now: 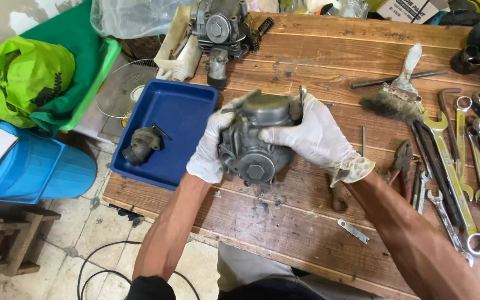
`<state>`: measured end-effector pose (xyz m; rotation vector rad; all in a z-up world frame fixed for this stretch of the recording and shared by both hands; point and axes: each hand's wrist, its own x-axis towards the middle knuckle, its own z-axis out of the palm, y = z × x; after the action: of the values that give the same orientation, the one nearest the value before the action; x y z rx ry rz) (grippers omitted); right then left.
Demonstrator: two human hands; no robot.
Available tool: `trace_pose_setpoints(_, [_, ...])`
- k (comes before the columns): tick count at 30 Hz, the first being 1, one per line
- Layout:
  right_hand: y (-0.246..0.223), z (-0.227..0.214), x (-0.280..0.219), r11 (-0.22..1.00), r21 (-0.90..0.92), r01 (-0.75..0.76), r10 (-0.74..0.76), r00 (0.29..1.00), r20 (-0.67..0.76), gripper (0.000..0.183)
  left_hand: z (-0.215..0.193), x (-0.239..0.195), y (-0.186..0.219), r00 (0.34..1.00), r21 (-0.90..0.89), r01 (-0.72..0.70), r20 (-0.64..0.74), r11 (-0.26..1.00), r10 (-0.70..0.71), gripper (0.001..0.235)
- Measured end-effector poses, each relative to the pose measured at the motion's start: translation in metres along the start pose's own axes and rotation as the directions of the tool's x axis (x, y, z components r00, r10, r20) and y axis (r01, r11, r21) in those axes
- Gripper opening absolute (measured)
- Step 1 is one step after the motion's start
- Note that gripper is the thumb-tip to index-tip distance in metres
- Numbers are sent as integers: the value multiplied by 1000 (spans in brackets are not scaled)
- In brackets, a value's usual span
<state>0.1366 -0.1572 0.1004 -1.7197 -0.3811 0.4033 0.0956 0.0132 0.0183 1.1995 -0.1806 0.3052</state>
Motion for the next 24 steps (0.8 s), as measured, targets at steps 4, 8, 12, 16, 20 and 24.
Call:
trace_pose_setpoints(4, [-23,-9,1,971,-131,-198,218,962,162,47,7,-4,-10,987,-84,107,-111,991,-116,57])
trace_pose_setpoints(8, [-28,-6,-3,868,-362,-341,376,926,30,35,16,-6,-17,940,-200,221,-216,955,-263,49])
trace_pose_setpoints(12, [-6,1,5,788,-439,-433,405,900,-162,71,18,-10,-23,883,-279,296,-284,914,-373,44])
trace_pose_setpoints(16, [-4,5,10,875,-262,-408,407,912,-61,48,18,-12,-21,782,-398,361,-363,843,-506,37])
trace_pose_setpoints(20, [21,5,22,837,-281,-470,436,882,-178,71,19,-24,2,924,54,203,-341,978,-173,43])
trace_pose_setpoints(24, [10,16,22,853,-318,-414,374,910,-179,74,-5,-33,-9,979,508,59,-199,859,50,49])
